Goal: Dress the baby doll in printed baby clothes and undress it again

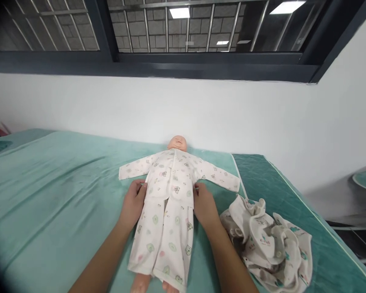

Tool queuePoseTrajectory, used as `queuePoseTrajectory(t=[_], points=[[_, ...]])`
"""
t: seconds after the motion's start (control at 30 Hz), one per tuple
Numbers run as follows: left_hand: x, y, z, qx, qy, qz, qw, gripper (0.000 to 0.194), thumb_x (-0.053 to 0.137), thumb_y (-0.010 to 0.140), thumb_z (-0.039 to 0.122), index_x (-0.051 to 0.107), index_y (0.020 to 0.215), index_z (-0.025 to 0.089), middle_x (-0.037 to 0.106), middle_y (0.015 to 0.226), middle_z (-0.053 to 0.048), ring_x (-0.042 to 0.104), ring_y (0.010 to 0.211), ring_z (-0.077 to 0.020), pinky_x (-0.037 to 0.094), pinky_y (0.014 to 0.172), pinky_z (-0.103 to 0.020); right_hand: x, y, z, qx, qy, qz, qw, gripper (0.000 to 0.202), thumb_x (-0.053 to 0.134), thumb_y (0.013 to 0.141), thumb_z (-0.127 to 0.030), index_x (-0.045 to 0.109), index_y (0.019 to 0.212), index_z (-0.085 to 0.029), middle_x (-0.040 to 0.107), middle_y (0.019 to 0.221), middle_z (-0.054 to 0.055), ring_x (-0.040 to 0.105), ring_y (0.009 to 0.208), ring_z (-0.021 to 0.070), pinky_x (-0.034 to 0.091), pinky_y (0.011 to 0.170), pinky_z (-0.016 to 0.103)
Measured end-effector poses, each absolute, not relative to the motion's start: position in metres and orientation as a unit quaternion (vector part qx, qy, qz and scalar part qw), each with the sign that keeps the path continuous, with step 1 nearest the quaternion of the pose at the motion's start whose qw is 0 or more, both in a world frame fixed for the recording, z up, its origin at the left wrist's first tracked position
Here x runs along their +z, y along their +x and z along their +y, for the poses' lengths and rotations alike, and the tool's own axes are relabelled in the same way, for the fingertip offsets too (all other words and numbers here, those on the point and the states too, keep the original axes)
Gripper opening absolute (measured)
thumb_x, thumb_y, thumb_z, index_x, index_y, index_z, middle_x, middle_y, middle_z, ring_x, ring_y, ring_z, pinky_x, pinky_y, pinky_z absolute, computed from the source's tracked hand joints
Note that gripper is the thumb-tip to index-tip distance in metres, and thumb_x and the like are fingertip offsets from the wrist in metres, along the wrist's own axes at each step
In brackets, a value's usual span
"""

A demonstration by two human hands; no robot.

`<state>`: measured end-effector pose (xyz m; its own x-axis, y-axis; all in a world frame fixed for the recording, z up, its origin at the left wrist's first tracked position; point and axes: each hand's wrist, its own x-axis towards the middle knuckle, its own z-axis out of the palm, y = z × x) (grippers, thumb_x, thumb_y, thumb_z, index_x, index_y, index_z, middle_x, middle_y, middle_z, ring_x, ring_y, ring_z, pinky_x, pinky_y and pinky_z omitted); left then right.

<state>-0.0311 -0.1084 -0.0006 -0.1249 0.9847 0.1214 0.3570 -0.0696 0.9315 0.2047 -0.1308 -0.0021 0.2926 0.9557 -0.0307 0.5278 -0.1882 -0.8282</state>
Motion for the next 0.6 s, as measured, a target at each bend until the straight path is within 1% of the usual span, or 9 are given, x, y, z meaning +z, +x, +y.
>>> queuePoseTrajectory(t=[0.03,0.1,0.17,0.23,0.27,0.33,0.4,0.5,0.6], points=[[-0.001,-0.033,-0.111,0.455,0.570,0.598,0.334,0.033,0.044,0.095,0.052,0.057,0.105,0.023,0.064,0.082,0.000,0.059,0.078,-0.0199,0.043,0.070,-0.032,-0.001,0.206,-0.133,0.297,-0.712,-0.523,0.362,0.031,0.045,0.089,-0.038,0.059,0.110,-0.019,0.072,0.097,0.009,0.067,0.084,0.0258,0.043,0.067,0.032],[0.001,-0.036,-0.114,0.432,0.577,0.614,0.322,0.033,0.043,0.095,0.051,0.058,0.105,0.023,0.063,0.077,0.001,0.057,0.073,-0.0195,0.042,0.067,-0.032,0.000,0.211,-0.138,0.293,-0.721,-0.531,0.334,0.033,0.044,0.090,-0.039,0.057,0.114,-0.020,0.072,0.088,0.007,0.067,0.077,0.0249,0.042,0.064,0.032],[0.008,-0.039,-0.111,0.416,0.583,0.629,0.301,0.031,0.045,0.094,0.050,0.058,0.105,0.024,0.063,0.076,0.001,0.057,0.072,-0.0197,0.042,0.068,-0.032,0.004,0.219,-0.140,0.256,-0.753,-0.533,0.289,0.033,0.046,0.090,-0.042,0.057,0.113,-0.021,0.071,0.081,0.005,0.065,0.073,0.0253,0.040,0.063,0.033],[0.020,-0.036,-0.097,0.434,0.585,0.633,0.263,0.030,0.049,0.093,0.048,0.059,0.108,0.023,0.066,0.084,-0.001,0.059,0.078,-0.0205,0.044,0.073,-0.034,0.012,0.225,-0.138,0.193,-0.786,-0.525,0.263,0.030,0.047,0.090,-0.045,0.059,0.108,-0.023,0.071,0.084,0.005,0.065,0.076,0.0261,0.039,0.064,0.034],[0.028,-0.032,-0.087,0.454,0.586,0.626,0.244,0.030,0.050,0.092,0.046,0.060,0.109,0.023,0.067,0.091,-0.003,0.060,0.083,-0.0209,0.045,0.076,-0.034,0.017,0.227,-0.134,0.160,-0.792,-0.523,0.270,0.028,0.047,0.090,-0.044,0.060,0.105,-0.025,0.071,0.088,0.005,0.065,0.078,0.0259,0.039,0.065,0.034],[0.046,-0.019,-0.059,0.490,0.599,0.594,0.221,0.027,0.051,0.093,0.041,0.062,0.109,0.023,0.068,0.102,-0.004,0.062,0.093,-0.0210,0.047,0.082,-0.034,0.031,0.224,-0.120,0.102,-0.774,-0.534,0.323,0.023,0.046,0.091,-0.042,0.061,0.100,-0.026,0.070,0.095,0.004,0.064,0.081,0.0242,0.041,0.068,0.035],[0.062,0.000,-0.029,0.489,0.640,0.547,0.228,0.023,0.051,0.092,0.034,0.065,0.106,0.022,0.069,0.105,-0.005,0.063,0.096,-0.0203,0.048,0.084,-0.033,0.045,0.215,-0.096,0.075,-0.720,-0.557,0.406,0.021,0.047,0.091,-0.039,0.061,0.097,-0.025,0.069,0.099,0.005,0.063,0.087,0.0225,0.045,0.075,0.035],[0.072,0.028,0.009,0.442,0.727,0.489,0.192,0.023,0.050,0.092,0.025,0.069,0.104,0.019,0.069,0.108,-0.007,0.060,0.105,-0.0226,0.046,0.095,-0.037,0.058,0.195,-0.056,0.119,-0.639,-0.569,0.503,0.021,0.050,0.089,-0.036,0.062,0.101,-0.023,0.068,0.106,0.007,0.062,0.098,0.0225,0.047,0.085,0.037],[0.065,0.042,0.023,0.402,0.767,0.475,0.158,0.028,0.046,0.094,0.024,0.070,0.106,0.018,0.068,0.110,-0.008,0.056,0.111,-0.0250,0.043,0.101,-0.041,0.056,0.182,-0.030,0.176,-0.608,-0.564,0.531,0.023,0.052,0.088,-0.035,0.063,0.105,-0.024,0.067,0.113,0.006,0.060,0.105,0.0233,0.046,0.092,0.040]])
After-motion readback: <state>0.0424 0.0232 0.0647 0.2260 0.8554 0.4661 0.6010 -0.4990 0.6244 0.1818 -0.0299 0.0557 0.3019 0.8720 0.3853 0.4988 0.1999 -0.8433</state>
